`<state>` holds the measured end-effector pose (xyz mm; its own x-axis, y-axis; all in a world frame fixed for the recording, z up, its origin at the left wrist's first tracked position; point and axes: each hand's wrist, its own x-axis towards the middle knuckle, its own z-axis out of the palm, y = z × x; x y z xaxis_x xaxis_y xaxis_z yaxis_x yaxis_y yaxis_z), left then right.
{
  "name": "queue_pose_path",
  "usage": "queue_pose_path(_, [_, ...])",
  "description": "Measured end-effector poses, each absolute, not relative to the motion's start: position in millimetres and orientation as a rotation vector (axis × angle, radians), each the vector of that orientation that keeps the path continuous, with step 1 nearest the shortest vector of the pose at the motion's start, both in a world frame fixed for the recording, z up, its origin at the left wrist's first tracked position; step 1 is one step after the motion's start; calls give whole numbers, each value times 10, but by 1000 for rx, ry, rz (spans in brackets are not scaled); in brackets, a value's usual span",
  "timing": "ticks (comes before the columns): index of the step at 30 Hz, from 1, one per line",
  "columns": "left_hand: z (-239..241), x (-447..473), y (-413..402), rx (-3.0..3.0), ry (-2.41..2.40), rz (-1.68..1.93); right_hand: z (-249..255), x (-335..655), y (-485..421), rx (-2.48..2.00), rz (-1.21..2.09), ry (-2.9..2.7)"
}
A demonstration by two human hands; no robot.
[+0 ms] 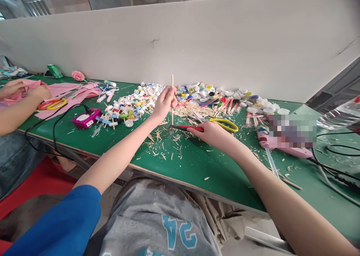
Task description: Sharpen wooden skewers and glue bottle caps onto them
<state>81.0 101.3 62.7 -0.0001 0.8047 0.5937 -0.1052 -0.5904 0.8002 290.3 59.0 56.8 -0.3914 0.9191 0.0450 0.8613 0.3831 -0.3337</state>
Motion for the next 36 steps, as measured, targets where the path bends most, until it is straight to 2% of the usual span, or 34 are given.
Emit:
queue_pose_path(10, [601, 812, 1050, 1603, 750, 1688, 721, 2811, 501, -1611, 313, -2274])
queue_pose_path(20, [533, 779, 1153, 1728, 750, 1693, 773, 2784, 487, -1728, 470, -2302])
queue_pose_path(31, [522, 777, 1165, 1744, 745, 1723, 615, 2850, 563, -1669, 315, -2486])
queue_pose_path(36, [521, 774, 1170, 1731, 739, 1724, 690, 2846, 515, -1667, 418, -2417])
